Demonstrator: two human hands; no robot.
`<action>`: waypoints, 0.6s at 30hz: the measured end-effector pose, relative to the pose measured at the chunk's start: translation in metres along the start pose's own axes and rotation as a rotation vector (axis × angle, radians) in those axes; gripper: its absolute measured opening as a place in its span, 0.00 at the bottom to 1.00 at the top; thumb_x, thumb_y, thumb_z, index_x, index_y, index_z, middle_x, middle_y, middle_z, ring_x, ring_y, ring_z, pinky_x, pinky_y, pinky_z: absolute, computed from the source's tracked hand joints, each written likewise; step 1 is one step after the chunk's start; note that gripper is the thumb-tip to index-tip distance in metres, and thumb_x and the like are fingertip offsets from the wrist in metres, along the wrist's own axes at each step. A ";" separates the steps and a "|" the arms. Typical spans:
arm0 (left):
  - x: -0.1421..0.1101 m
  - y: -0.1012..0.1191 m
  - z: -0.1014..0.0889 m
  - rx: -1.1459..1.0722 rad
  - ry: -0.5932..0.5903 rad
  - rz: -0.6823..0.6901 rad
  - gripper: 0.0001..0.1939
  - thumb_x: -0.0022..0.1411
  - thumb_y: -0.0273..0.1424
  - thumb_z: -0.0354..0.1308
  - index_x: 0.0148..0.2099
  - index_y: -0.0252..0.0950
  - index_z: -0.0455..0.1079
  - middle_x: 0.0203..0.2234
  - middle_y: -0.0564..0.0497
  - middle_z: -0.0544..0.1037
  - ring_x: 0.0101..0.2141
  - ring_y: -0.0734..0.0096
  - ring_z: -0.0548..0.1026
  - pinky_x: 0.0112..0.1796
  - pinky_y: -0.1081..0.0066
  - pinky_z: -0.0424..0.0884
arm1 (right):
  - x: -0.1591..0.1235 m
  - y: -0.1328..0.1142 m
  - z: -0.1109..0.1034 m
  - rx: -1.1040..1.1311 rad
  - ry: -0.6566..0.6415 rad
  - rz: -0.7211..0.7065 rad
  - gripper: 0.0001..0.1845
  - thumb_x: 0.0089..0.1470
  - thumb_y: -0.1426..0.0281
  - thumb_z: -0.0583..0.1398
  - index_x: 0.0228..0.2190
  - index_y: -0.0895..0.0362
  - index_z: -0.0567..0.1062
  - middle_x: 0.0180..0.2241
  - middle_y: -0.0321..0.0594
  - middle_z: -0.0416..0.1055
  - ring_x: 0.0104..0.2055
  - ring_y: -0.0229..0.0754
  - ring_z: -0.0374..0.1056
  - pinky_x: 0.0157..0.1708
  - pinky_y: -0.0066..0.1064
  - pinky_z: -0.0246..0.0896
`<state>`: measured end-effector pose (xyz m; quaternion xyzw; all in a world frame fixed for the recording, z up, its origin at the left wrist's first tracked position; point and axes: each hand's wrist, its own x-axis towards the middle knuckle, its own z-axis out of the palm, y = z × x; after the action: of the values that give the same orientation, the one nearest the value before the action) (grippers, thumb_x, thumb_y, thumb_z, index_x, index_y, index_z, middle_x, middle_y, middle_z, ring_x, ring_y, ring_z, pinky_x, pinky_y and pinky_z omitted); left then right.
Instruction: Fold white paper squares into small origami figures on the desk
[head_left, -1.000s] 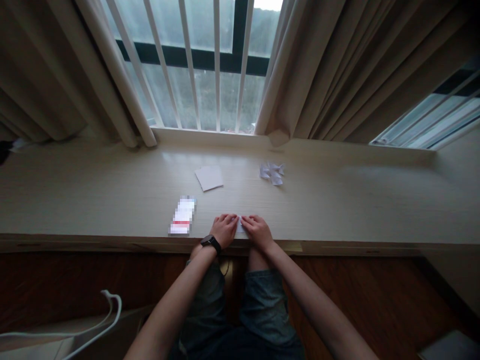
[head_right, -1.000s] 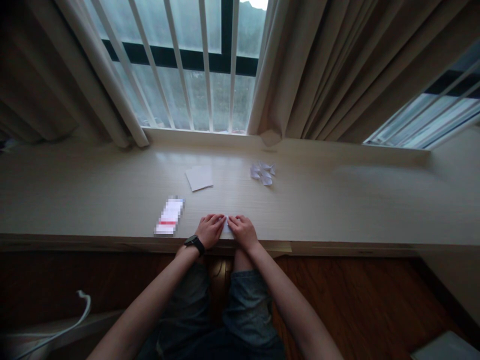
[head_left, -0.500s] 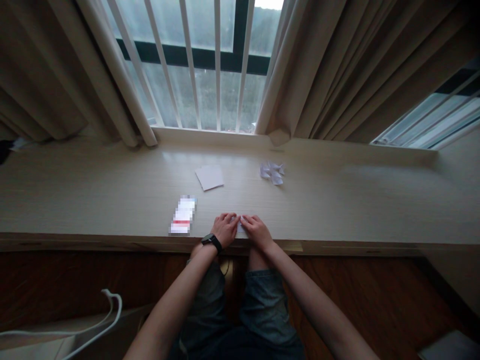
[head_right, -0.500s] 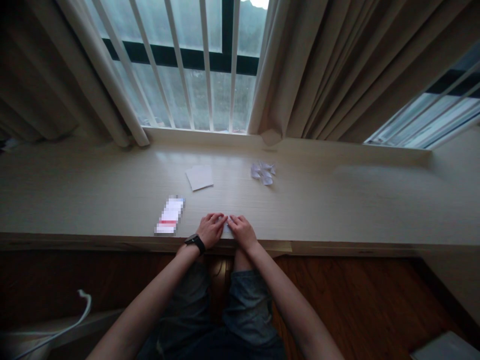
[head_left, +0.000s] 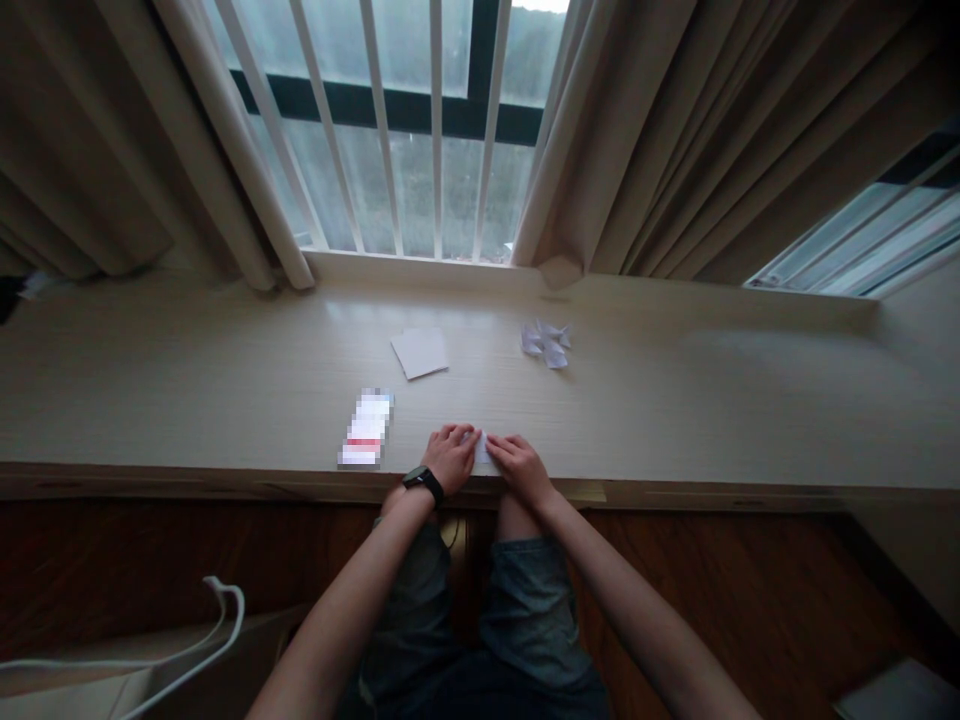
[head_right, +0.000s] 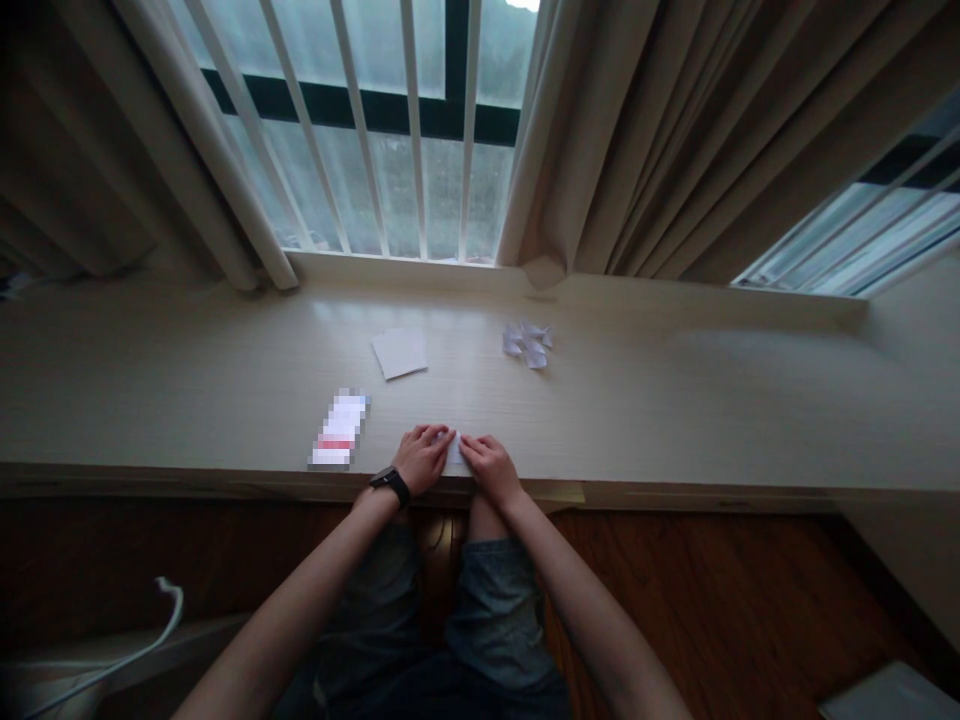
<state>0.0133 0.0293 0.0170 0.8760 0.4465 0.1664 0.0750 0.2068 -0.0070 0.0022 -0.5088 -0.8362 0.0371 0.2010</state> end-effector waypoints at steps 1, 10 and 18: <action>0.000 0.000 0.000 0.001 0.002 0.000 0.21 0.64 0.32 0.49 0.59 0.44 0.64 0.53 0.45 0.68 0.51 0.56 0.62 0.47 0.57 0.62 | 0.000 0.000 0.000 0.004 0.003 0.002 0.21 0.58 0.76 0.54 0.53 0.55 0.70 0.54 0.42 0.68 0.47 0.45 0.63 0.51 0.38 0.62; 0.000 0.000 -0.002 0.011 -0.010 0.002 0.21 0.65 0.33 0.48 0.59 0.43 0.63 0.53 0.45 0.68 0.51 0.56 0.62 0.47 0.58 0.61 | 0.002 -0.001 0.000 0.007 0.008 -0.002 0.20 0.59 0.75 0.54 0.52 0.55 0.71 0.54 0.41 0.68 0.46 0.46 0.62 0.50 0.38 0.62; 0.001 0.000 0.001 0.034 -0.010 0.004 0.21 0.65 0.34 0.48 0.60 0.44 0.62 0.53 0.46 0.67 0.51 0.55 0.62 0.47 0.57 0.61 | 0.002 0.002 -0.002 0.018 0.010 -0.022 0.20 0.58 0.76 0.55 0.52 0.56 0.71 0.54 0.41 0.68 0.46 0.45 0.62 0.50 0.38 0.62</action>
<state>0.0141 0.0297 0.0162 0.8788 0.4472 0.1542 0.0620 0.2086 -0.0041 0.0039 -0.4979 -0.8404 0.0399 0.2102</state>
